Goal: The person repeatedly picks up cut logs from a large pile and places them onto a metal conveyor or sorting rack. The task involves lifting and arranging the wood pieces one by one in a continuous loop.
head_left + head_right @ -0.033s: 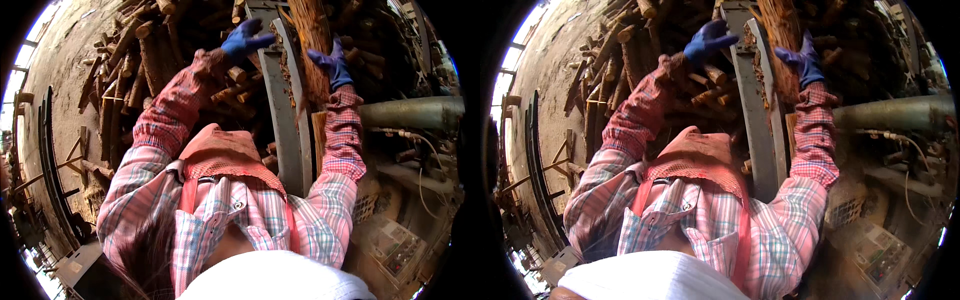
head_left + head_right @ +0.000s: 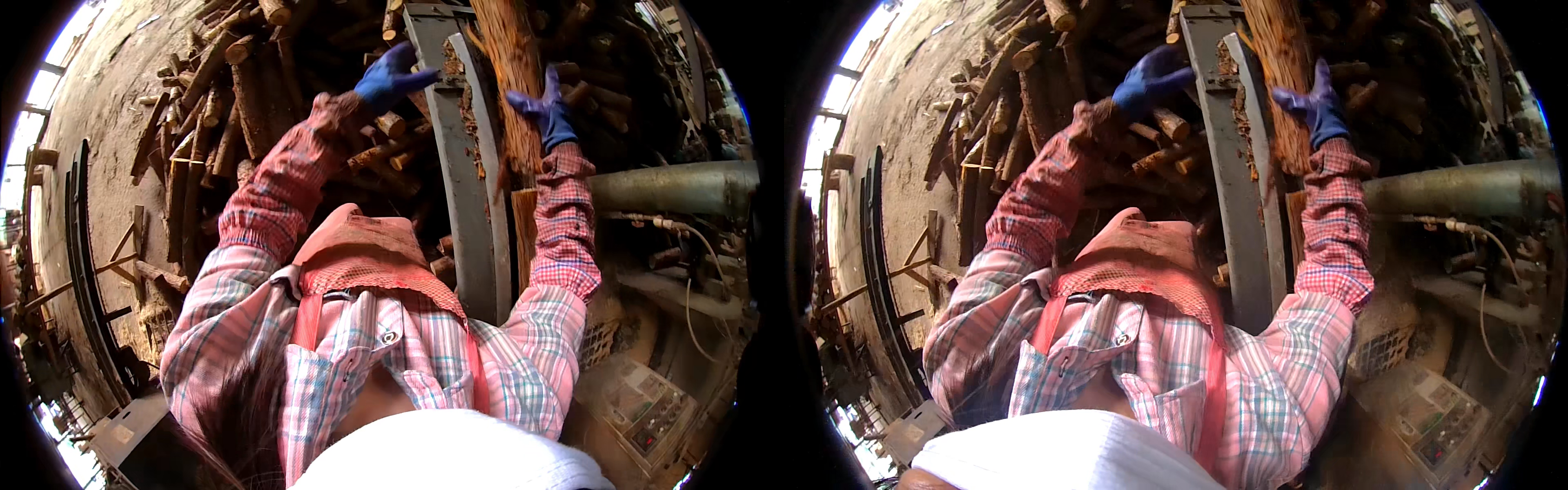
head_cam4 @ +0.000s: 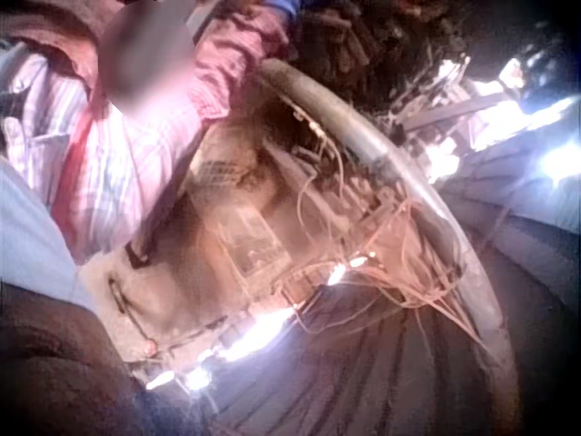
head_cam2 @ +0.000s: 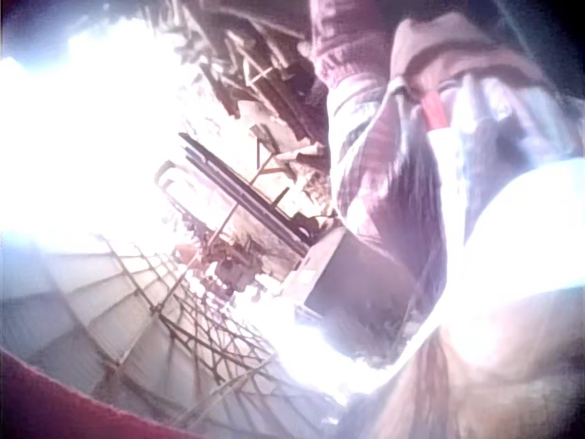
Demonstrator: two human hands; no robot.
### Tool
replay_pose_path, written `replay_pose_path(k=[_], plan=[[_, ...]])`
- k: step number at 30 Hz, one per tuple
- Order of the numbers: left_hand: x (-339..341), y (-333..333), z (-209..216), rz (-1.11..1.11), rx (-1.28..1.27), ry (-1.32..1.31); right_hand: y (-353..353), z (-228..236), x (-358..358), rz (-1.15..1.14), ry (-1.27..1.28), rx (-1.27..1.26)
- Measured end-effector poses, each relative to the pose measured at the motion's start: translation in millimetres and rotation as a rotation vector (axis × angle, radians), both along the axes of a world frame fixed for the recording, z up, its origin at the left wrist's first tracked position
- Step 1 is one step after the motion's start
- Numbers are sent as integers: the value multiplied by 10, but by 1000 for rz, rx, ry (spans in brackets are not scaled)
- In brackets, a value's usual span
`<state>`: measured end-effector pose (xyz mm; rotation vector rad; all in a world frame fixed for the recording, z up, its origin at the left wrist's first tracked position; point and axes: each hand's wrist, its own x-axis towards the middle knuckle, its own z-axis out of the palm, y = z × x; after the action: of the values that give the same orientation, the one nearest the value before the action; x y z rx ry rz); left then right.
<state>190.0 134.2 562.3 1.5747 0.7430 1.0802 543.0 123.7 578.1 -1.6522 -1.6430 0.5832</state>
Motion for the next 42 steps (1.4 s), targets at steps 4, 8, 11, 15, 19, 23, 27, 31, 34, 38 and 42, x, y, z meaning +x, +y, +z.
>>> replay_pose_path(k=[4, 8, 11, 15, 19, 23, 27, 31, 34, 38, 42], plan=[[-1038, -506, -1346, 195, -283, 368, -13, -720, 355, -68, -229, -328], [-2170, -1742, -2521, 550, -860, 778, -219, -684, 350, -75, -352, -163], [-2701, -2740, -2913, 688, -1166, 906, -320, -140, 72, -179, -1004, -448], [-3238, -3364, -3303, 827, -1330, 590, 155, 91, -938, 135, -826, 399], [-3551, -2978, -3812, 545, -870, 938, 707, -406, -1848, 368, -762, 218], [-3600, -2047, -3987, 416, -654, 838, 1118, -830, -2008, 306, -1087, 345], [-3464, -1416, -3891, 542, -895, 402, 1231, -1061, -1769, 276, -1070, 298], [-3451, -1116, -3927, 366, -1185, 582, 1202, -1195, -1664, 238, -974, 309], [-3416, -1092, -4003, 328, -1267, 824, 1209, -1102, -1787, 215, -974, 294], [-3323, -1036, -3944, 189, -1273, 832, 1165, -967, -2237, 160, -979, 290], [-3230, -919, -3834, 180, -1306, 695, 1064, -1641, -2868, 335, -756, 253]])
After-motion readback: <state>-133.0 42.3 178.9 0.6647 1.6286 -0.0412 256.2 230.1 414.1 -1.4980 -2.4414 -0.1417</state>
